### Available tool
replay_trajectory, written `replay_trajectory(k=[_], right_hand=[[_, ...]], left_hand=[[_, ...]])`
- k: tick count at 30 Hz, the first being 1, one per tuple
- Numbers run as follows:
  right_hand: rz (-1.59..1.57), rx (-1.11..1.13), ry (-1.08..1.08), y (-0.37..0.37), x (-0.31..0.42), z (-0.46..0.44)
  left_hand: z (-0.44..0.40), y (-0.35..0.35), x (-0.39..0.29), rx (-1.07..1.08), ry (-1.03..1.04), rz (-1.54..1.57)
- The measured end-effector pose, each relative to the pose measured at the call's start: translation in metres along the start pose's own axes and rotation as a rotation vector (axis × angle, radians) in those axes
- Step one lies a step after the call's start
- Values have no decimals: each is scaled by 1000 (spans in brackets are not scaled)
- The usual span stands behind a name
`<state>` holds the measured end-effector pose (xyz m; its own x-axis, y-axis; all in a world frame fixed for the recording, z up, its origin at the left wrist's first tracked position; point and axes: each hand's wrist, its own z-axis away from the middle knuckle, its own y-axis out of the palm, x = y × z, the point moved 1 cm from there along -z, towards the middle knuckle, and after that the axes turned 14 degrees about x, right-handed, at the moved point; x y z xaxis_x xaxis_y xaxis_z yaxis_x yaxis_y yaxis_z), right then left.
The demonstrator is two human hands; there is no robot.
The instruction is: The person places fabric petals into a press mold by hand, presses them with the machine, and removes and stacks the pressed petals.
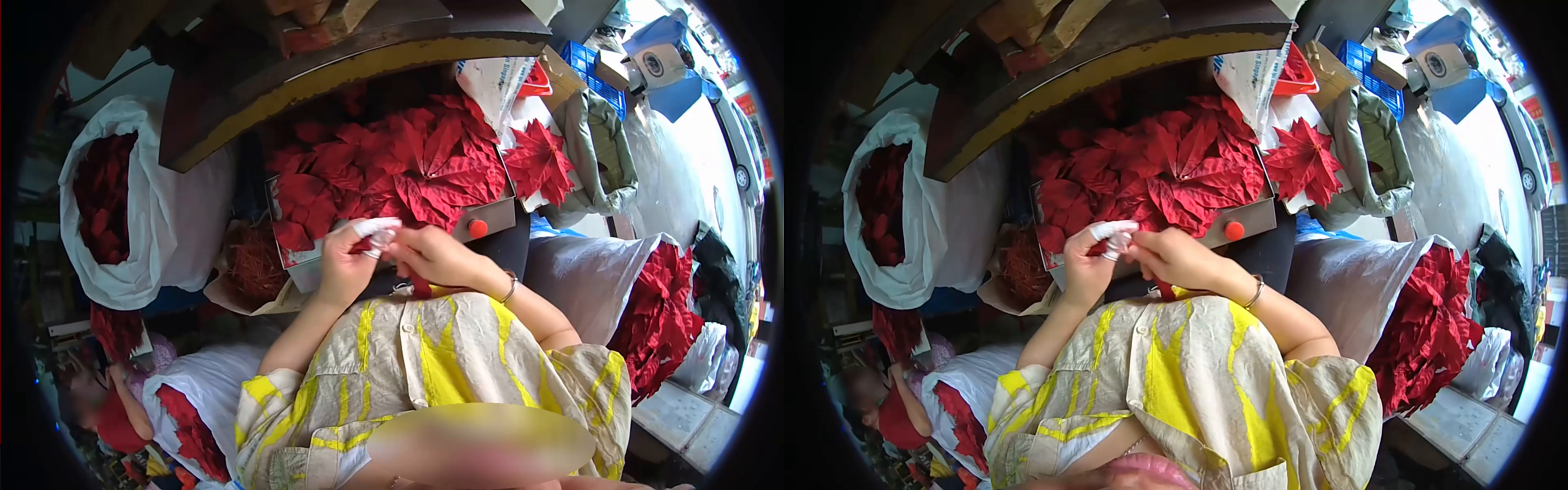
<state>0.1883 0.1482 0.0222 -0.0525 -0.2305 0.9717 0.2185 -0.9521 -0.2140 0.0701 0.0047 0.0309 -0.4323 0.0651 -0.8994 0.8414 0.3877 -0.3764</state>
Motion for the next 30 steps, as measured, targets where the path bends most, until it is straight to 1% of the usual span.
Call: replay_trajectory(k=[1, 3, 5, 6, 7, 8, 9, 11, 12, 13, 14, 15, 16, 17, 18, 19, 20, 21, 22, 23, 25, 26, 27, 29, 30], right_hand=[[-8, 66, -14, 4, -7, 0], [-94, 37, 6, -2, -5, 15], [63, -309, 15, -25, -30, 38], [280, -556, -96, -52, -34, 54], [355, -805, -144, -82, -41, 69], [544, -1004, -155, -119, -56, 88], [297, -1164, -124, -142, -51, 101], [434, -1280, -129, -198, -91, 127], [433, -1286, -125, -219, -110, 134], [520, -1231, -52, -234, -129, 136], [604, -1167, 20, -239, -146, 136], [508, -1176, 94, -237, -159, 132], [787, -1240, 96, -234, -165, 125], [1071, -1292, 92, -232, -167, 118], [1019, -1257, 28, -221, -151, 107], [966, -1226, -25, -204, -128, 92], [857, -1114, 32, -190, -121, 80], [548, -935, 54, -177, -116, 65], [619, -725, -25, -167, -100, 48], [846, -603, -46, -160, -94, 33], [869, -484, 104, -143, -97, 16], [921, -440, 165, -138, -96, 10], [973, -396, 226, -136, -95, 6], [990, -374, 228, -135, -99, 2], [1006, -355, 232, -135, -99, 0]], left_hand=[[7, 6, 11, -165, -134, 214], [28, -9, 22, -349, -365, 283], [52, -45, 47, -602, -390, 138], [66, -67, 59, -647, -471, 45], [83, -90, 71, -694, -551, -47], [104, -112, 89, -672, -582, -229], [123, -130, 105, -644, -610, -412], [147, -151, 121, -650, -814, -599], [153, -159, 127, -643, -895, -691], [148, -157, 126, -638, -895, -694], [137, -151, 123, -594, -767, -595], [127, -143, 119, -556, -641, -496], [112, -125, 114, -521, -593, -355], [92, -104, 101, -467, -581, -319], [67, -84, 73, -348, -735, -180], [50, -63, 76, -342, -603, -67], [36, -48, 76, -248, -599, 34], [16, -32, 67, -171, -584, 144], [-2, -13, 63, -130, -499, 236], [-19, -2, 58, -31, -584, 351], [-46, 21, 66, 59, -595, 613], [-60, 32, 63, 38, -637, 699], [-72, 40, 60, 62, -751, 776], [-87, 54, 65, 46, -876, 924], [-93, 58, 65, 44, -874, 924]])
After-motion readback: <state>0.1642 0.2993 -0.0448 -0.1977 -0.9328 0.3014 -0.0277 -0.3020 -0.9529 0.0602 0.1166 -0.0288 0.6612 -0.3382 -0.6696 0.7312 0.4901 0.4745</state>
